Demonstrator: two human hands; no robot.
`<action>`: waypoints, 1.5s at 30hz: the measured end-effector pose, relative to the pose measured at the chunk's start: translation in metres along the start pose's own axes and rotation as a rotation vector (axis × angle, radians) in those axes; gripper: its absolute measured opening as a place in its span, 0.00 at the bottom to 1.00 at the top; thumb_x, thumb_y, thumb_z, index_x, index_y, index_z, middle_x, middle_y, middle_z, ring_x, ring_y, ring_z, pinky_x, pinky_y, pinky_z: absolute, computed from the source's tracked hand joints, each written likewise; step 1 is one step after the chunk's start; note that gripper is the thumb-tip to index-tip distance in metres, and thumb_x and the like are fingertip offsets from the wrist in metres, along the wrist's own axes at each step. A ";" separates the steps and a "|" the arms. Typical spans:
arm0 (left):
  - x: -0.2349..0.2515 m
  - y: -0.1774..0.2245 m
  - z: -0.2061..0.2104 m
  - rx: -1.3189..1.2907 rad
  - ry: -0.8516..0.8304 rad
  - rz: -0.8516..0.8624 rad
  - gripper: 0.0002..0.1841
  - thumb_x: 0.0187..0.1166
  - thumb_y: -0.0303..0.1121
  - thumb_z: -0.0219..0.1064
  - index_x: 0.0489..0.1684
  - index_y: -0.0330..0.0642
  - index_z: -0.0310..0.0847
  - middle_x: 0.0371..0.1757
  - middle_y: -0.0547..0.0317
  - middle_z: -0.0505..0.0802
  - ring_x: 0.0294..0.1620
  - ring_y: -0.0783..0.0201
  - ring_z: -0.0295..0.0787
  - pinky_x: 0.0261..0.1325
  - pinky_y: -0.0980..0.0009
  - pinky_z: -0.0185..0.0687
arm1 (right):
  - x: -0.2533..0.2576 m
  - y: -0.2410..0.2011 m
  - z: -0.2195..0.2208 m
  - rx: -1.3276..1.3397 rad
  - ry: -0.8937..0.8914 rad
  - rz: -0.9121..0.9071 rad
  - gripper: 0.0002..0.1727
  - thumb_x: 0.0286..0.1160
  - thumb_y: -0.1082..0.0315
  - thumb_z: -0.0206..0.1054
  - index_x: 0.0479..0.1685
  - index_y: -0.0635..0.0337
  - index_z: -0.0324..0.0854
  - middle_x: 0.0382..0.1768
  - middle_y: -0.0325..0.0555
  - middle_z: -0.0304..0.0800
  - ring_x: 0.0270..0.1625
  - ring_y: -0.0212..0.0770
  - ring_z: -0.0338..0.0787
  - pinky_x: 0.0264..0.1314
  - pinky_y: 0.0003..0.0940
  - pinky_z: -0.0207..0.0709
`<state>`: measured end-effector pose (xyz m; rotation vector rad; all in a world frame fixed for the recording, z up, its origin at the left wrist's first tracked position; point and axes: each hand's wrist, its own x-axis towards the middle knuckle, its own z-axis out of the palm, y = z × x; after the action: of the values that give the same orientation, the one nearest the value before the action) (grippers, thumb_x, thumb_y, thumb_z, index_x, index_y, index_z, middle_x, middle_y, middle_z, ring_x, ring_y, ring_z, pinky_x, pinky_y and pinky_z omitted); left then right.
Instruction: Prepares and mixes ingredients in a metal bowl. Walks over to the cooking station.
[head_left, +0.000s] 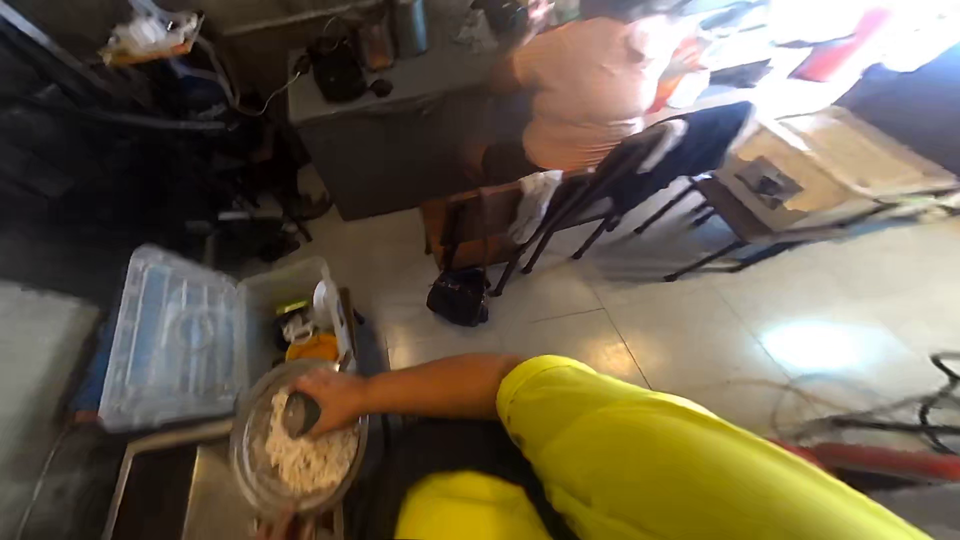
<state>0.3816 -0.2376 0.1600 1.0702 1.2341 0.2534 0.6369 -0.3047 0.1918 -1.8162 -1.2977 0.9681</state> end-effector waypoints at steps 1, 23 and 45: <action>0.015 -0.022 -0.011 -0.046 0.006 0.020 0.23 0.88 0.29 0.57 0.79 0.33 0.56 0.46 0.49 0.86 0.35 0.67 0.88 0.37 0.69 0.88 | -0.004 -0.002 -0.003 0.001 -0.002 0.008 0.48 0.58 0.61 0.87 0.85 0.59 0.69 0.82 0.65 0.72 0.86 0.63 0.68 0.89 0.60 0.59; 0.031 -0.029 -0.024 -0.198 0.217 -0.147 0.30 0.82 0.26 0.67 0.82 0.39 0.57 0.59 0.36 0.86 0.46 0.50 0.92 0.43 0.57 0.93 | 0.062 -0.034 0.038 -0.246 -0.163 0.070 0.52 0.53 0.53 0.87 0.86 0.49 0.67 0.78 0.65 0.72 0.79 0.68 0.73 0.77 0.68 0.72; 0.034 -0.032 -0.024 -0.230 0.214 -0.157 0.29 0.82 0.25 0.68 0.80 0.38 0.58 0.59 0.35 0.86 0.47 0.49 0.93 0.44 0.58 0.93 | -0.021 -0.010 -0.030 -0.446 -0.241 0.040 0.48 0.48 0.60 0.91 0.79 0.47 0.75 0.68 0.61 0.79 0.71 0.66 0.79 0.66 0.67 0.79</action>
<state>0.3618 -0.2189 0.1157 0.7575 1.4348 0.3866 0.6540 -0.3261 0.2184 -2.1096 -1.7412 0.9998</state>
